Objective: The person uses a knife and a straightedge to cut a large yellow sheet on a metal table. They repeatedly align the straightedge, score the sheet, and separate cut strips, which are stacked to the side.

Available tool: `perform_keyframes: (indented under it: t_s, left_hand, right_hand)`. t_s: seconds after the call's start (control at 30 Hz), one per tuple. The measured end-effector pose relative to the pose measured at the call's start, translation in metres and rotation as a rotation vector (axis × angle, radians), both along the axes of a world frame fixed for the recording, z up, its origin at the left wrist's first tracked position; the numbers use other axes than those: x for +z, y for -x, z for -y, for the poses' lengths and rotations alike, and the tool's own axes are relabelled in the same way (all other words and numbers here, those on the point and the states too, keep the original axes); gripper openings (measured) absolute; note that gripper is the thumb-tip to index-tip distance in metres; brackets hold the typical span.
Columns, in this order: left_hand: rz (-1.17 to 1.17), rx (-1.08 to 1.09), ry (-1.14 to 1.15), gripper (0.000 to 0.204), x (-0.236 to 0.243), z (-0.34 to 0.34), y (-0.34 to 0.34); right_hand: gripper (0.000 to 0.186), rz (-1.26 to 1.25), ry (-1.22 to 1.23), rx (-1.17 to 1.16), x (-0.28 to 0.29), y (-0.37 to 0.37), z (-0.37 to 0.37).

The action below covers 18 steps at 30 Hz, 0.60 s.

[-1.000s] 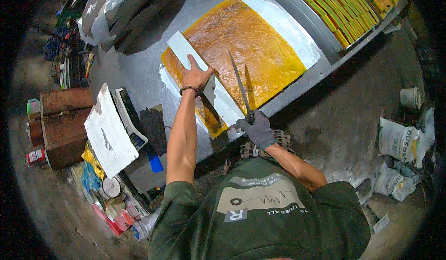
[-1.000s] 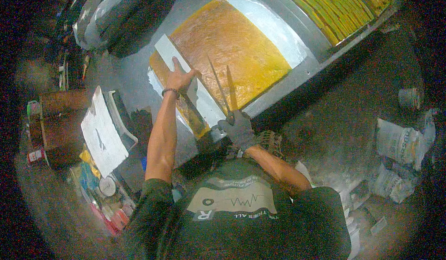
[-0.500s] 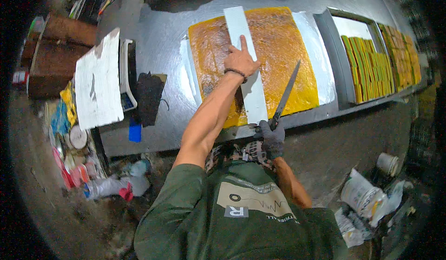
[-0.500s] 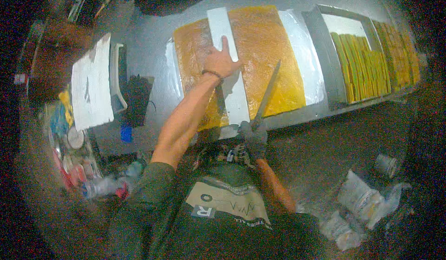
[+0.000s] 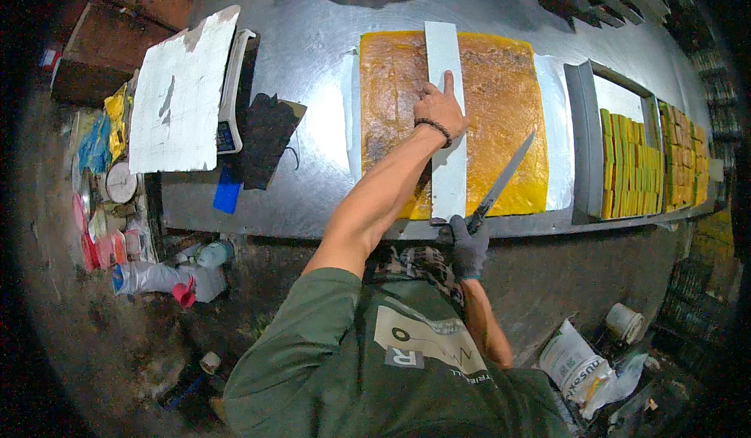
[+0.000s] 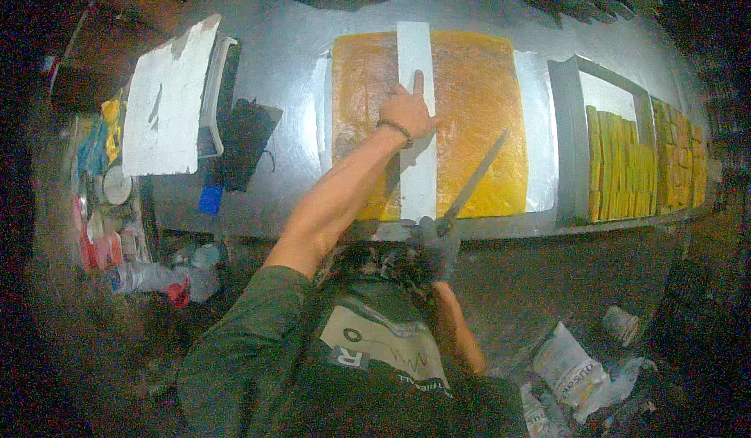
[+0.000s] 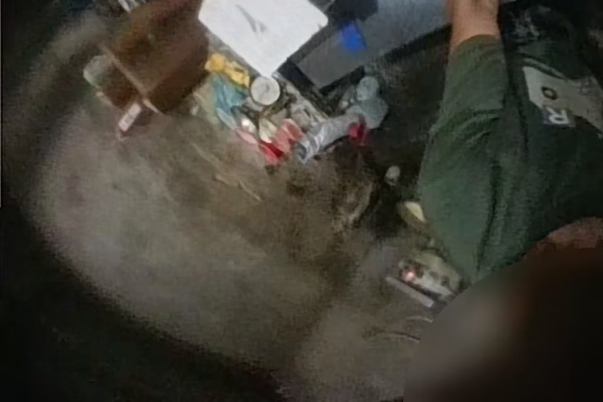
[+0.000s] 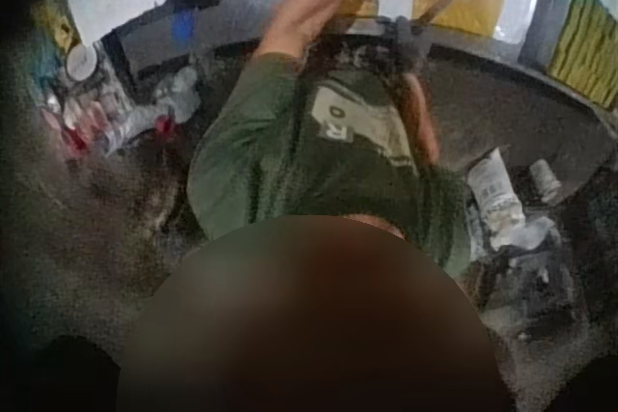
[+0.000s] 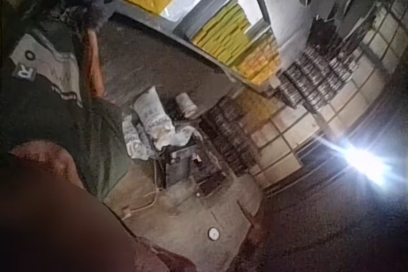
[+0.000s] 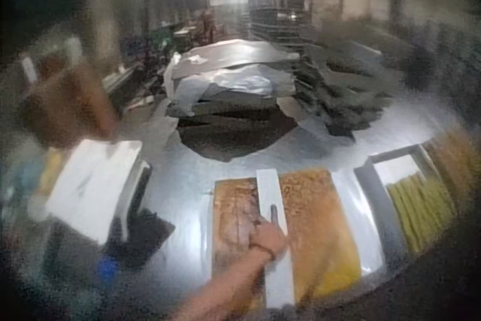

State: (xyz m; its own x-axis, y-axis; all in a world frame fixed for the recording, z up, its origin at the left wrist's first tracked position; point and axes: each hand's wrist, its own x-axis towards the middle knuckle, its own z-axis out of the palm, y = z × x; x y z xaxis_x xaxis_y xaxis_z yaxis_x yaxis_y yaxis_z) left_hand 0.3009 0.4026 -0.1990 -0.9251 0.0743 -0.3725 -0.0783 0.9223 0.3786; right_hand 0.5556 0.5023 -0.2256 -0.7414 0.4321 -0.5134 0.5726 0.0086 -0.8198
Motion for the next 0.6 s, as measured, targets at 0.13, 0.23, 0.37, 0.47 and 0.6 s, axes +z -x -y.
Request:
perform_keyframes:
  t_s: [0.13,0.23,0.37,0.47,0.6]
  left_hand:
    - [-0.010,-0.010,-0.014,0.113,-0.007,0.001,0.003]
    - [-0.047,-0.011,-0.001,0.116,-0.013,0.000,0.004]
    - [-0.049,-0.016,0.001,0.116,-0.014,0.000,0.006]
    - [-0.008,0.002,-0.051,0.119,-0.012,0.002,0.008]
    - [-0.035,-0.062,-0.036,0.123,-0.015,0.001,0.013]
  right_hand:
    - [0.023,0.015,-0.026,0.006,-0.001,0.001,-0.002]
    - [0.024,0.081,-0.145,0.037,-0.005,0.000,-0.005]
    - [0.022,0.040,-0.155,0.068,-0.010,-0.003,-0.006]
    - [0.020,0.022,0.080,-0.028,-0.012,-0.004,-0.006]
    - [0.024,-0.037,-0.076,-0.025,-0.011,-0.005,-0.013]
